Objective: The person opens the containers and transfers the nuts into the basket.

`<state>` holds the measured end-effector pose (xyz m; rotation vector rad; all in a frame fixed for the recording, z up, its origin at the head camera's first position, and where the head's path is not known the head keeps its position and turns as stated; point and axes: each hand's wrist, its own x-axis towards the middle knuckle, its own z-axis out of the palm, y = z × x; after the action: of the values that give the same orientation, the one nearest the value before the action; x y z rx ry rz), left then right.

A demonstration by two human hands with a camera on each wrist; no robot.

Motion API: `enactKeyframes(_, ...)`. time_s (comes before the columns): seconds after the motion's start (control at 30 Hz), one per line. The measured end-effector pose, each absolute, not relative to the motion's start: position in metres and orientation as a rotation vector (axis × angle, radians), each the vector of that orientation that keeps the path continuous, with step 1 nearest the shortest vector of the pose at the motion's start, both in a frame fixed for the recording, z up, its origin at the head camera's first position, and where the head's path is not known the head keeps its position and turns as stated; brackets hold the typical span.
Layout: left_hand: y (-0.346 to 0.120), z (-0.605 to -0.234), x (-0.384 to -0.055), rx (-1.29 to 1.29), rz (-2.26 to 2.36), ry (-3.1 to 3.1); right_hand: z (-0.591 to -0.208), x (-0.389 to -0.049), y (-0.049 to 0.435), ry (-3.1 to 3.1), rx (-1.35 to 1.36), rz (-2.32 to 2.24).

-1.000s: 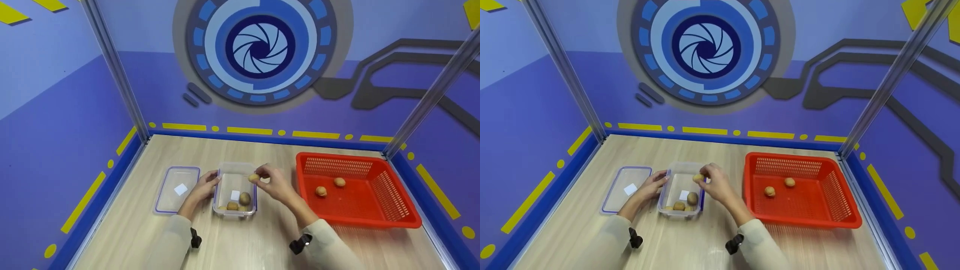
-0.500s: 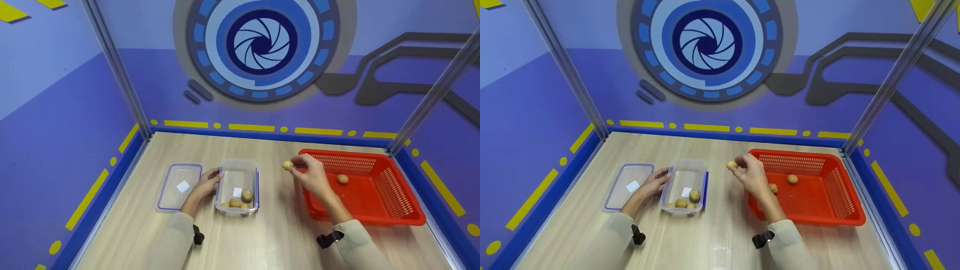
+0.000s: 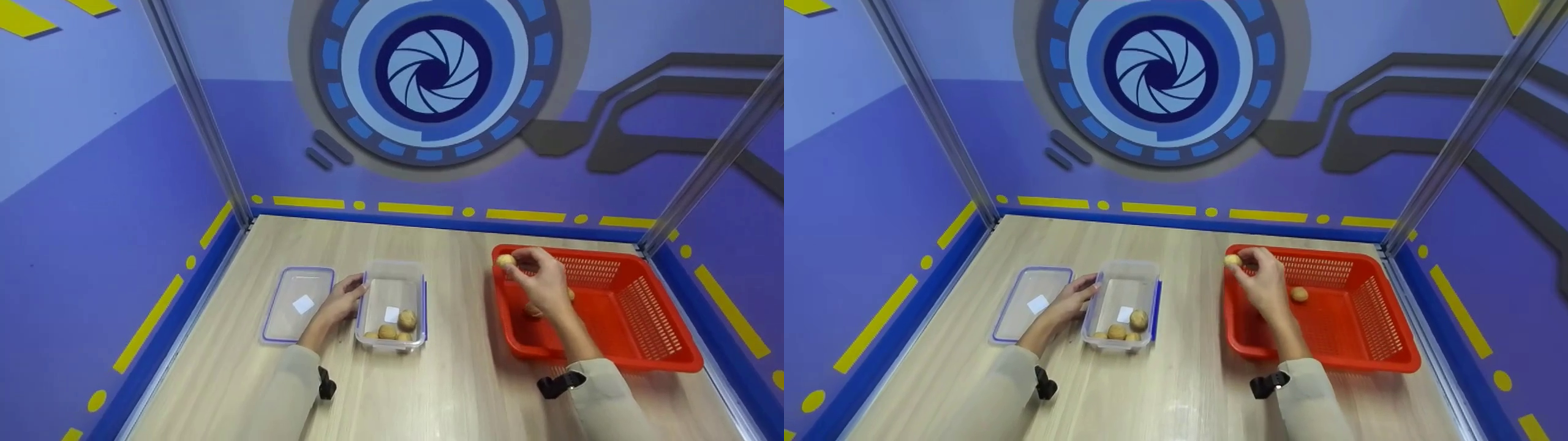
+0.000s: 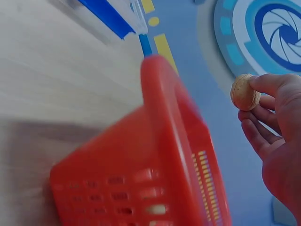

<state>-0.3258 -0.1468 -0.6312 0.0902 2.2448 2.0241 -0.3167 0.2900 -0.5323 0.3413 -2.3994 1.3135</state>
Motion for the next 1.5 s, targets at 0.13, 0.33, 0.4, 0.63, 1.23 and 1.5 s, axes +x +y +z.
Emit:
enactKeyframes(0.13,-0.147,-0.631,-0.326,0.084,2.006,2.257,-0.542,-0.318,0.3,-2.404,0.264,1.306)
enactKeyframes(0.33,-0.147,-0.634,-0.326,0.085,2.008,2.246,-0.56,-0.322,0.31,-2.391,0.16,1.338)
enactKeyframes(0.4,-0.146,-0.636,-0.326,0.08,1.998,2.231,-0.567,-0.323,0.314,-2.399,0.119,1.34)
enactKeyframes(0.63,-0.145,-0.636,-0.325,0.106,1.992,2.228,-0.58,-0.327,0.319,-2.46,0.006,1.283)
enactKeyframes(1.23,-0.146,-0.636,-0.327,0.066,1.998,2.244,-0.583,-0.335,0.321,-2.544,-0.03,1.236)
enactKeyframes(1.5,-0.143,-0.635,-0.329,0.045,2.003,2.281,-0.583,-0.337,0.321,-2.565,-0.008,1.236)
